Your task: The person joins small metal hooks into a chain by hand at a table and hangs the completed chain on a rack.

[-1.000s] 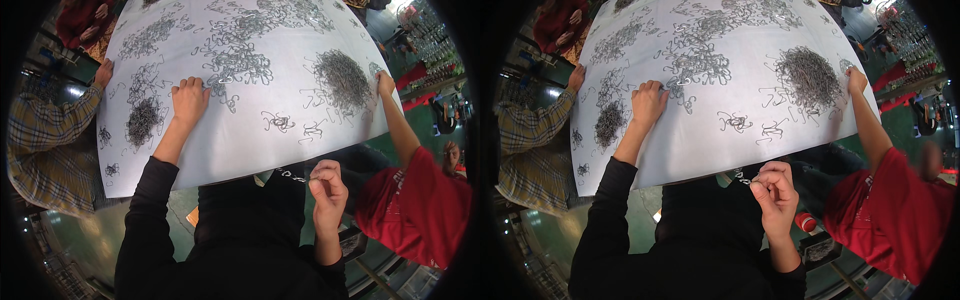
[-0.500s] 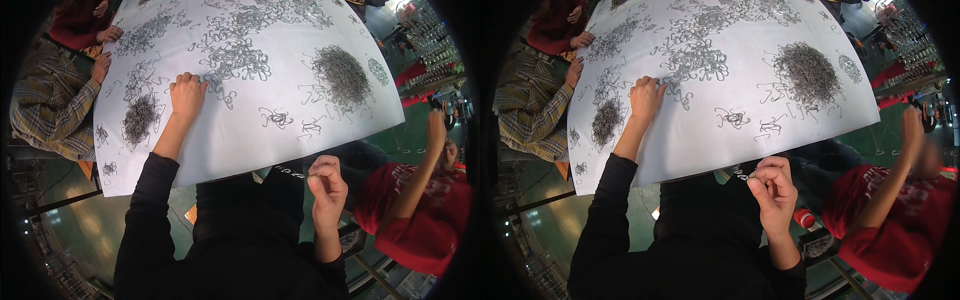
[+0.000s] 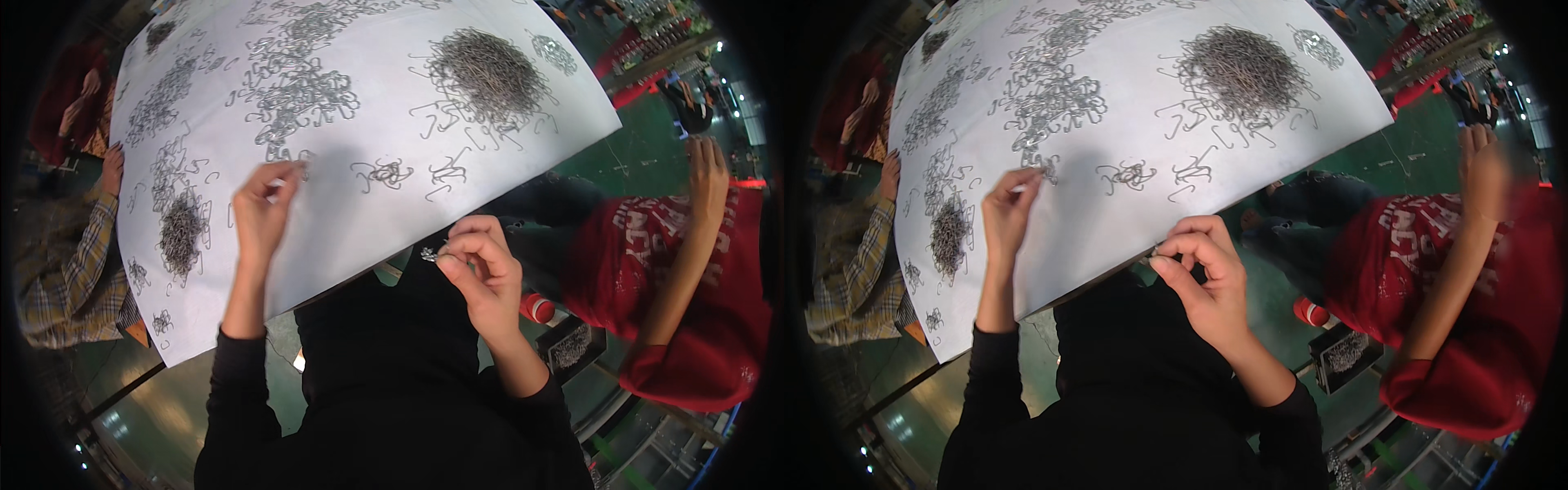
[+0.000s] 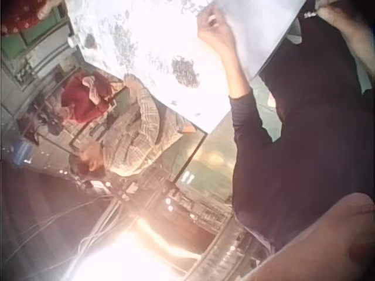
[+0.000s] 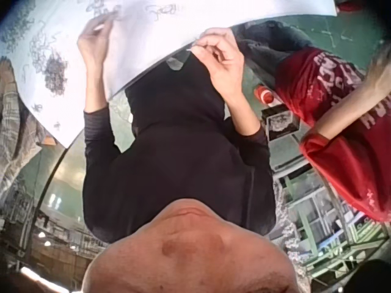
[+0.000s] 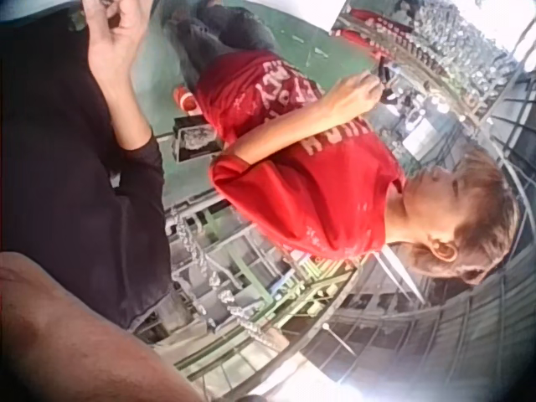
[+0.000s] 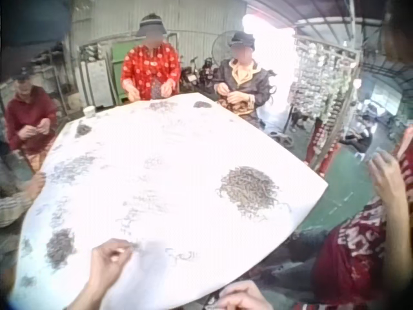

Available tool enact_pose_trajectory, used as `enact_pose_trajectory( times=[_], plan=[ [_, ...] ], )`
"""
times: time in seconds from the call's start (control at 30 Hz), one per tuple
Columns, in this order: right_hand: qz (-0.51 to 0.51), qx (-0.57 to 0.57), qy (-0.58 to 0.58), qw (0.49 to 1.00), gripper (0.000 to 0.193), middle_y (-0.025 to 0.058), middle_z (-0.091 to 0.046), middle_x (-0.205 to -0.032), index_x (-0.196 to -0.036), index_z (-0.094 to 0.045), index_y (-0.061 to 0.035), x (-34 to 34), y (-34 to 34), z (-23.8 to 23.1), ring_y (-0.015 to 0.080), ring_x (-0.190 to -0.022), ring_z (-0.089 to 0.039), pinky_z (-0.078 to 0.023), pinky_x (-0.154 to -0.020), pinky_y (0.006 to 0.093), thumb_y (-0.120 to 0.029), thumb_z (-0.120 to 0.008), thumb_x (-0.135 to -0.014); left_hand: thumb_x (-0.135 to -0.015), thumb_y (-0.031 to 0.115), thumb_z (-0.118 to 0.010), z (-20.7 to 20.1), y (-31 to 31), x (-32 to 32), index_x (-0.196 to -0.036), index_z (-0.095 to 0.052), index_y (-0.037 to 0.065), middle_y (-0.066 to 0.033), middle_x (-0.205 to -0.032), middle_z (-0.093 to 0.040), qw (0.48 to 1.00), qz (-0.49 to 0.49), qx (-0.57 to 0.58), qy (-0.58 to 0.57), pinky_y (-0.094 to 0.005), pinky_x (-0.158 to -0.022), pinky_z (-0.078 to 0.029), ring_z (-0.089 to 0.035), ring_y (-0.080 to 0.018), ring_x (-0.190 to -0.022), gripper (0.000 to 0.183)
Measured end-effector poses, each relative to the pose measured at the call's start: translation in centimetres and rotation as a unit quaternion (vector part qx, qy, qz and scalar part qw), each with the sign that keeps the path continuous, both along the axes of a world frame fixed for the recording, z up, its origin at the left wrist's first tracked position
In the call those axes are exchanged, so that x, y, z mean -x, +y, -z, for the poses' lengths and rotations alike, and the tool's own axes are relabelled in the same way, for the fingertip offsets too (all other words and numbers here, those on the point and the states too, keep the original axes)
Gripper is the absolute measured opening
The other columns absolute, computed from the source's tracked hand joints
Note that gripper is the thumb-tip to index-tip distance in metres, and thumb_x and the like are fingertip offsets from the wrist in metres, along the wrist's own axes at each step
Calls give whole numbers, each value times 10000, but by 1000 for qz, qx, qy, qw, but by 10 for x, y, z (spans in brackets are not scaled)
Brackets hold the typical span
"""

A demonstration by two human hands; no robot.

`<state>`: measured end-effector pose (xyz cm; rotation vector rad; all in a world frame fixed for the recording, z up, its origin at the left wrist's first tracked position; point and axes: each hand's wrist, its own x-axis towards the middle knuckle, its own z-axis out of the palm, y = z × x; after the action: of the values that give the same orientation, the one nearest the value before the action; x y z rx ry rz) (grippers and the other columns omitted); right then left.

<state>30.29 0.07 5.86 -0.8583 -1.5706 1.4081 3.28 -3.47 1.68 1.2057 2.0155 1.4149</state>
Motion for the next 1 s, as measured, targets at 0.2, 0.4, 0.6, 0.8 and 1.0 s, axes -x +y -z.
enact_pose_trajectory(
  times=[0.2,0.4,0.6,0.8,1.0],
  plan=[
    [22,-8,-41,999,87,30,-522,-932,-837,-635,-52,2,5,11,102,-709,-439,-373,-622,221,-75,-686,-770,-823,48,-657,-31,-1,-107,-925,-681,12,-37,-878,-674,958,101,-13,-268,-213,-689,-461,-588,-74,-761,111],
    [31,-11,-60,998,82,24,-529,-931,-839,-649,-62,1,11,17,110,-745,-472,-376,-616,228,-78,-690,-769,-799,54,-674,-37,1,-124,-884,-684,18,-37,-826,-681,967,117,-6,-227,-222,-657,-452,-580,-76,-724,93],
    [-33,-5,-89,995,152,24,-558,-958,-893,-654,-68,-9,18,22,108,-809,-518,-386,-632,223,-89,-714,-755,-807,4,-646,-40,0,-126,-878,-654,-30,-62,-846,-646,972,151,-11,-177,-230,-702,-443,-553,-96,-748,79],
    [5,43,-183,982,182,20,-615,-806,-965,-627,-10,-41,94,40,88,-725,-546,-437,-656,241,-113,-648,-817,-802,-1,-652,-34,1,-127,-855,-653,-21,-75,-830,-638,966,178,-31,-187,-231,-683,-441,-552,-104,-728,57],
    [153,-175,-464,855,107,104,-593,-860,-847,-618,-54,-47,187,71,300,-777,-606,-461,-667,410,-144,-640,-795,-798,1,-657,-30,-3,-128,-886,-677,22,-49,-805,-654,967,177,-21,-183,-237,-615,-447,-582,-108,-682,92]
  ],
)
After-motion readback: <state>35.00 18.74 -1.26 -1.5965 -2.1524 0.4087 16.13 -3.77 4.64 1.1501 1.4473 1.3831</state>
